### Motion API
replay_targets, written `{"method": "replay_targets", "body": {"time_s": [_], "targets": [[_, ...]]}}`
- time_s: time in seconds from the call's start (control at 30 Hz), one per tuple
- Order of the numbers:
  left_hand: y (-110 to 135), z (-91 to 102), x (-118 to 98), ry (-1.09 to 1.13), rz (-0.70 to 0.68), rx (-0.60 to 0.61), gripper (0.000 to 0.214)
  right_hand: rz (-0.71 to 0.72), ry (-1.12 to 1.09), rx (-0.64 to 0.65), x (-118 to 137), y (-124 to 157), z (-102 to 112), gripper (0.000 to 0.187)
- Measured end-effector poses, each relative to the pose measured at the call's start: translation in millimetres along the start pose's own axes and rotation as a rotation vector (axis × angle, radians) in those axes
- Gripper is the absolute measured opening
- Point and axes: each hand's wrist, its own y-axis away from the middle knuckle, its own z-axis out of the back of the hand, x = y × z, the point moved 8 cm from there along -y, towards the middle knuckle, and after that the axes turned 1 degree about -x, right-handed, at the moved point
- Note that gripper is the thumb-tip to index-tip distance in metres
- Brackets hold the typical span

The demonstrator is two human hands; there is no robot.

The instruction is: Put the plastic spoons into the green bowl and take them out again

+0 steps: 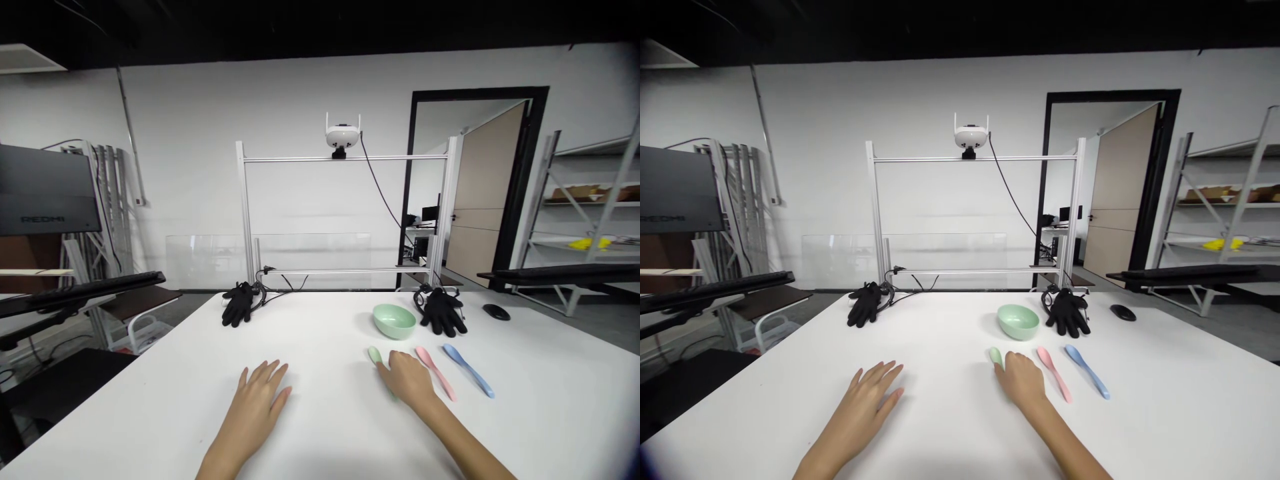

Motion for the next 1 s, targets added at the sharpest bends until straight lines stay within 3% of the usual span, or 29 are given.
{"method": "replay_targets", "body": {"time_s": [0.17, 0.5, 0.77, 1.0], "targets": [[-1.9, 0.6, -1.0, -0.004, -0.004, 0.011, 0.054, 0.034, -0.047, -0.065, -5.7, 6.9, 28.7, 0.050], [-5.0, 6.0, 5.8, 0.002, 0.001, -0.049, 0.050, 0.173, -0.173, -0.279, -51.5, 12.3, 59.6, 0.061], [-8.4, 7.5, 6.2, -0.016, 0.021, -0.032, 0.052, 0.113, -0.111, -0.276, -88.5, 18.4, 53.3, 0.067], [-10.0, 6.9, 3.2, -0.016, 0.018, -0.031, 0.052, 0.101, -0.108, -0.248, -98.1, 26.2, 42.9, 0.066]]}}
